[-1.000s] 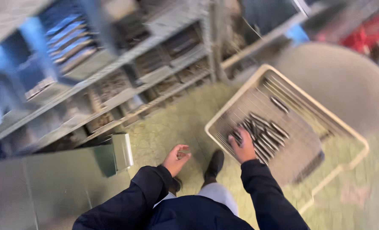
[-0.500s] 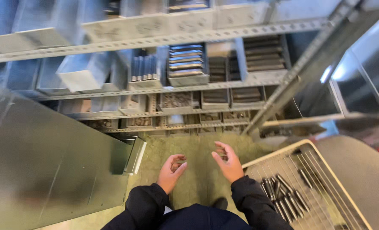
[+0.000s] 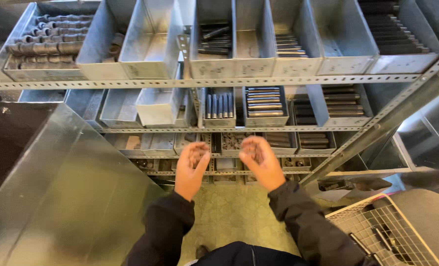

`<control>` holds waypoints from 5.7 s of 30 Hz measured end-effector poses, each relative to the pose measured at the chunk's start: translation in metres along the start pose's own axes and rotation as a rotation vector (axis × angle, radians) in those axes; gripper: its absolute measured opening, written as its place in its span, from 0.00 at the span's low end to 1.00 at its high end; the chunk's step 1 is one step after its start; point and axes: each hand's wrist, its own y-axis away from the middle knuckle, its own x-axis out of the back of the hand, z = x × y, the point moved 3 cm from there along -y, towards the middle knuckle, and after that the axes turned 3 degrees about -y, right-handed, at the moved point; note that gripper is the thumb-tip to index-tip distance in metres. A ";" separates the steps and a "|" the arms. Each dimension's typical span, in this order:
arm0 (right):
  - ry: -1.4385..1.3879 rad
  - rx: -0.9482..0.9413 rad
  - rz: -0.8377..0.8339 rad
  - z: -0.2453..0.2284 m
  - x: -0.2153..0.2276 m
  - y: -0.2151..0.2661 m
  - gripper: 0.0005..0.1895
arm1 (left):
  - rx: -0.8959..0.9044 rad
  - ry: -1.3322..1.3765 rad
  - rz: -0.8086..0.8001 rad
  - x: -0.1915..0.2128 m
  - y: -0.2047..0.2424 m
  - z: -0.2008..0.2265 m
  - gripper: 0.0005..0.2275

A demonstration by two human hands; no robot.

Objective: The person repeatedly picks cylindrical metal parts from labeled bins on a shelving unit and places them into a wire basket. The person handles the parts one at a time, moving between the shelf and the basket throughout the clip.

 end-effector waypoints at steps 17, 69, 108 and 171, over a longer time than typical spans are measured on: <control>0.516 0.347 0.045 -0.053 -0.060 -0.187 0.13 | -0.439 -0.143 -0.231 0.071 -0.214 0.034 0.18; 1.923 0.589 -0.182 0.051 -0.046 -0.462 0.06 | -0.626 -0.651 -0.153 0.021 -0.267 -0.013 0.26; -0.030 -0.395 0.380 -0.008 -0.051 0.117 0.23 | 0.369 -0.065 -0.577 0.025 0.019 -0.028 0.13; 0.500 -0.791 0.787 0.351 0.376 0.492 0.30 | 0.583 -0.463 -1.276 -0.571 0.251 -0.319 0.32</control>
